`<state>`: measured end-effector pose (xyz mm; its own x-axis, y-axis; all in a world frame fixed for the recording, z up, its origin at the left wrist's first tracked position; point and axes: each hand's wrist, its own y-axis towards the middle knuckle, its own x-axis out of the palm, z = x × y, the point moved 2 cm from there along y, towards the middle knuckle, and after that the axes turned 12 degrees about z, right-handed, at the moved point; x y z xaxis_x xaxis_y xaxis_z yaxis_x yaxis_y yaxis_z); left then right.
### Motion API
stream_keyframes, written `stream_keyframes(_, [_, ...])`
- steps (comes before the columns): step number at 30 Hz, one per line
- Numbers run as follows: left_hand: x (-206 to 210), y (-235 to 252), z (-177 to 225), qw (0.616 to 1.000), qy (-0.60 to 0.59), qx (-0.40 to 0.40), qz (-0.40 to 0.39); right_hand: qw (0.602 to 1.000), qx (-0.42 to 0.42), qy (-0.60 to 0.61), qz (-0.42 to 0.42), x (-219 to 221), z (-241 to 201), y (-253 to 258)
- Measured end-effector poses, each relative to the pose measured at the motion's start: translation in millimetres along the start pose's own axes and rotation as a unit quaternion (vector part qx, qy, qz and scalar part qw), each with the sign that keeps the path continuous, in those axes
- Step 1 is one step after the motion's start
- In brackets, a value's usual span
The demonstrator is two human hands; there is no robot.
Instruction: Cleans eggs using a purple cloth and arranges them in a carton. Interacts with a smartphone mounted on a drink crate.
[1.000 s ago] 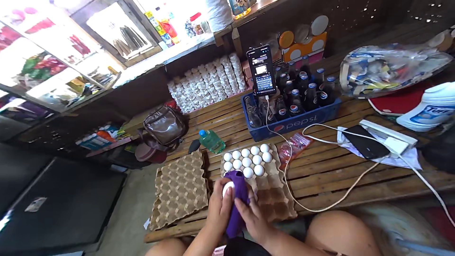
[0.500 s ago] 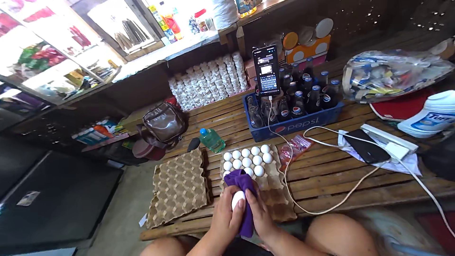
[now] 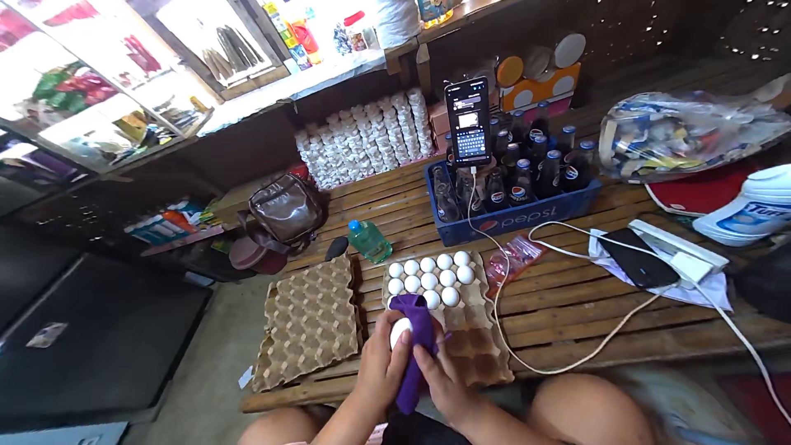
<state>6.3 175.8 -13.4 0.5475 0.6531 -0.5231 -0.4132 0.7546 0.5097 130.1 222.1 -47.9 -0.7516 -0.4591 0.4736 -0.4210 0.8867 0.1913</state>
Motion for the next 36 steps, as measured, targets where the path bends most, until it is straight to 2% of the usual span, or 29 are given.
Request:
stream_keyframes(2, [-4, 5, -1, 1.000, -0.009, -0.002, 0.024, 0.996, -0.074, -0.036, -0.040, 1, 5, -1])
stream_keyframes(4, [-4, 6, -1, 0.999, -0.034, -0.010, 0.034, 0.990, -0.113, -0.067, -0.059, 1, 7, -1])
stream_keyframes(11, [4, -2, -1, 0.994, -0.102, -0.017, 0.028, 0.984, -0.149, -0.079, -0.050, 0, 6, 0])
stream_keyframes(21, [11, -8, -2, 0.998, -0.060, -0.019, 0.007, 0.995, -0.092, -0.031, -0.012, -4, 8, 3])
stream_keyframes(32, [7, -9, 0, 0.999, -0.033, -0.025, -0.006, 0.997, -0.071, -0.026, -0.002, -3, 9, 3])
stream_keyframes(34, [9, -8, 5, 0.999, -0.007, -0.047, -0.021, 0.999, -0.034, -0.017, 0.017, -4, 4, 1])
stream_keyframes(36, [5, -7, 18, 0.995, 0.022, -0.087, -0.049, 0.998, 0.039, -0.006, 0.058, -1, -5, -4])
